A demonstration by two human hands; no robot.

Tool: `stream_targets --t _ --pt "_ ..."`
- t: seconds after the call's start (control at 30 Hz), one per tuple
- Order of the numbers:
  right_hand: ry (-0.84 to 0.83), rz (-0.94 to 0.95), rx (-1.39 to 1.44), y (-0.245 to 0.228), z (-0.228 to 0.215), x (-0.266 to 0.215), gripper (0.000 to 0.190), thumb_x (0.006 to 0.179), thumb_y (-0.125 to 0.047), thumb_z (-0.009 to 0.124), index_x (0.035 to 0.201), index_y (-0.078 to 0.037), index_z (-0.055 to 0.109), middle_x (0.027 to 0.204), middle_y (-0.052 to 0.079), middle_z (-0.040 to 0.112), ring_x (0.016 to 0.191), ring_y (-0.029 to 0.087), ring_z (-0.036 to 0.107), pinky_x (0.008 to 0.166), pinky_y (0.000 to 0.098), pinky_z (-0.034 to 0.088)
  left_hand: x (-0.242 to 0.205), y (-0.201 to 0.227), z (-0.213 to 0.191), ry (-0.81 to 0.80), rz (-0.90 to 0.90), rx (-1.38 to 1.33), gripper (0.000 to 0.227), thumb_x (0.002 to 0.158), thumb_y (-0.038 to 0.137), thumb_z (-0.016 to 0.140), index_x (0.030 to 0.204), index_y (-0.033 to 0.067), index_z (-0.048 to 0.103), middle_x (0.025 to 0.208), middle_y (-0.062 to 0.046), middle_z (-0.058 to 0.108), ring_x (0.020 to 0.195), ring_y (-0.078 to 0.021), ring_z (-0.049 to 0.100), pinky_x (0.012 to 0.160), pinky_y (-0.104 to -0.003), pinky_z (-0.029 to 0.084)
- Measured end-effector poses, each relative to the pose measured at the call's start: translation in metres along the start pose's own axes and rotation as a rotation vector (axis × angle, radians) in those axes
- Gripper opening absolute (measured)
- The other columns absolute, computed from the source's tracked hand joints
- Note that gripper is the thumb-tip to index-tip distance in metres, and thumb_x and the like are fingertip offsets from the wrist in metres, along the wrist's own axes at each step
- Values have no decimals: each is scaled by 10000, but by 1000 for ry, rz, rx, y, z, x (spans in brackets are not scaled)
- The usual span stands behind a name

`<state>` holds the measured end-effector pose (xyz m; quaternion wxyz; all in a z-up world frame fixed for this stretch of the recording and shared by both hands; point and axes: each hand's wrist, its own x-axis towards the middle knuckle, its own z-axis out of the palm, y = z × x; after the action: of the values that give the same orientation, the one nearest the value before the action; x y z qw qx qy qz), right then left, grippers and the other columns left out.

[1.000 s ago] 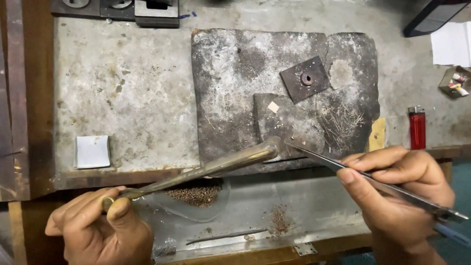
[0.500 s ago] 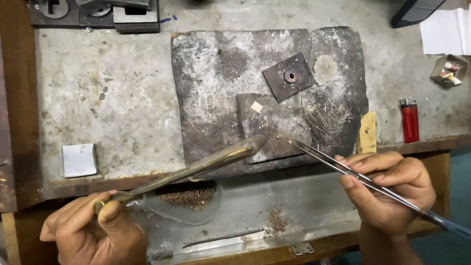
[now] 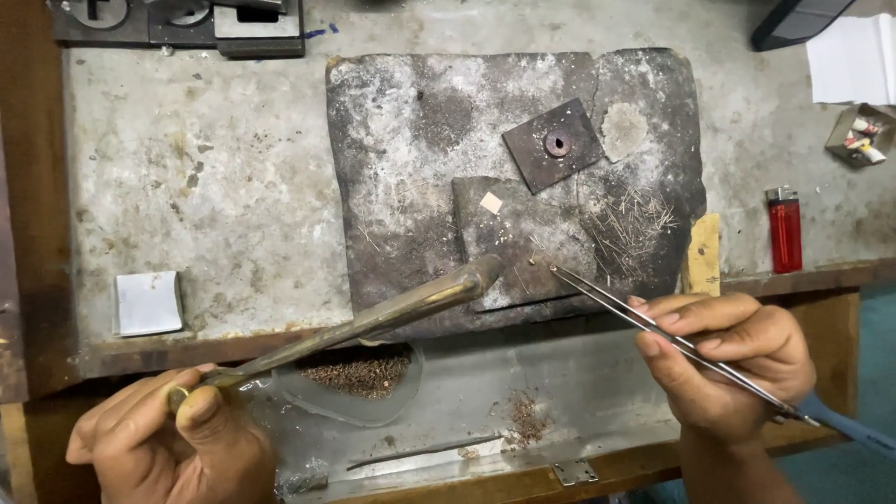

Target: Soldering small jewelry components on a soldering block using a blowtorch and tweezers.

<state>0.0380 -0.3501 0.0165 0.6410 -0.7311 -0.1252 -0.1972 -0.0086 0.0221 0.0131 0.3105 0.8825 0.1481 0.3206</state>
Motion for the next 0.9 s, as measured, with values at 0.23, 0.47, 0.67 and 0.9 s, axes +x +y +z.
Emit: stream_targets --t 0.23,0.47,0.67,0.9 --pt "-5 -196 -113 -11 24 -16 422 799 73 795 1050 -98 501 1010 130 665 974 244 793 935 404 768 -1 1 2 24 3 26 274 1202 192 578 1113 -68 593 1048 -170 625 1085 -298 587 1076 -349 382" --pt "7 -164 -188 -19 27 -21 455 808 10 798 1096 -143 481 1042 126 645 974 264 788 979 453 759 -2 -1 4 52 -23 13 292 1193 227 582 1105 -51 584 1046 -161 626 1097 -292 589 1170 -362 330" --pt "23 -140 -139 -17 28 -9 455 819 74 766 1084 -115 448 1014 146 635 982 225 753 1002 502 749 -2 -4 3 55 -14 13 296 1186 251 570 1103 -33 580 1046 -139 624 1071 -272 588 1199 -362 295" --pt "-41 -112 -56 -9 25 -10 430 822 121 760 1061 -154 531 1045 133 679 1057 299 779 1023 502 741 -2 2 0 16 -22 14 285 1198 206 566 1128 -70 576 1065 -171 592 1118 -304 575 1137 -352 360"
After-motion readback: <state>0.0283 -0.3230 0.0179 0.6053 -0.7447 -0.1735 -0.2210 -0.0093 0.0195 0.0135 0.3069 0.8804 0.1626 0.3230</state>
